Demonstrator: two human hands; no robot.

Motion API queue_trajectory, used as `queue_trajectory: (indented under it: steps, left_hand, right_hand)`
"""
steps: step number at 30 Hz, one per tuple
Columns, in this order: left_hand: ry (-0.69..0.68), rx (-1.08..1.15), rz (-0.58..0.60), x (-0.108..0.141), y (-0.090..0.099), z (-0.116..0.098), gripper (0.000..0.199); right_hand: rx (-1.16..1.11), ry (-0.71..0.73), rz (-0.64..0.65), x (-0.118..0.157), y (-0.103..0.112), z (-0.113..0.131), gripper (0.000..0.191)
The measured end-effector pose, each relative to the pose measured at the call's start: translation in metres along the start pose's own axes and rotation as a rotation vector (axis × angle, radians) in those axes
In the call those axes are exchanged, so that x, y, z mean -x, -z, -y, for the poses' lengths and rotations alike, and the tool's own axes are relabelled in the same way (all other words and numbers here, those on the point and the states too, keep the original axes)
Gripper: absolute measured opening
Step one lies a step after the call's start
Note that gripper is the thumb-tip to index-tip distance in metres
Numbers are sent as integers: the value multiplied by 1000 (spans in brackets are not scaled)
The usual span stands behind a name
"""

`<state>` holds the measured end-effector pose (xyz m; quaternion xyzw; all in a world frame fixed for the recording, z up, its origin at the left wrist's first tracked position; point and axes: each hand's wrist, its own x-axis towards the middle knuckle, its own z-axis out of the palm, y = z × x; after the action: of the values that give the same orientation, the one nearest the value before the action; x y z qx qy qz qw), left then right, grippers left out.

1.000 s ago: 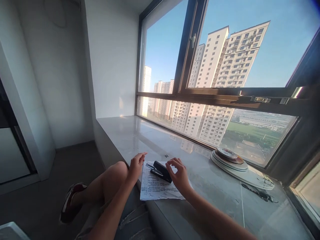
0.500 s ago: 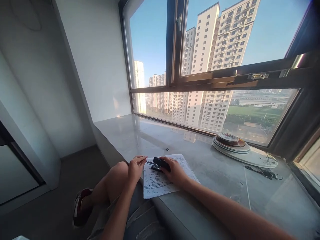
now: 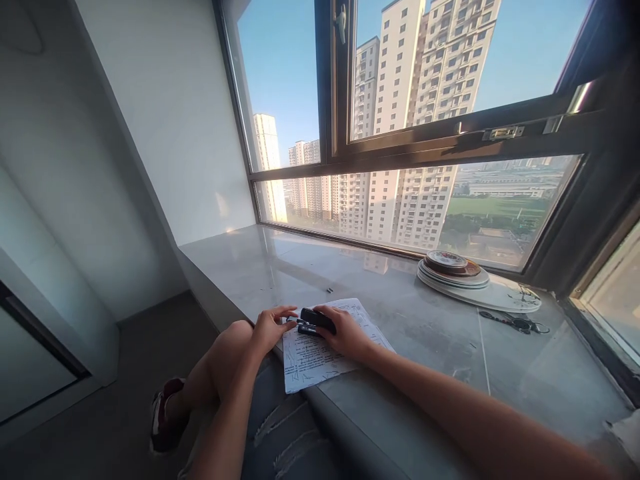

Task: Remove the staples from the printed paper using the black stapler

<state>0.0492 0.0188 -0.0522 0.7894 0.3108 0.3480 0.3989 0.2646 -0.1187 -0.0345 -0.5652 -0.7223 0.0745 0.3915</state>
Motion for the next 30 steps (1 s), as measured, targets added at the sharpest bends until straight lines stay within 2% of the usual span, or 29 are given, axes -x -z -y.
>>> queue_trajectory:
  steps: [6,12,18,25,30]
  left_hand:
    - [19,33,82,-7,4,1,39]
    - [17,-15,148,-8,10,-9,37]
    - [20,-20,129,-7,9,-9,36]
    - [-4,-7,172,-9,11,-4,35]
    - [44,19,173,-6,14,-5,37]
  right_hand:
    - [-11,24,-8,0,-2,-2,41]
    - [-11,34,-8,-1,-3,-4,41]
    - [-7,39,-12,-1,-4,-5,41]
    - [-5,35,-10,0,-3,-5,41]
    - [-7,27,-8,0,-2,-5,41]
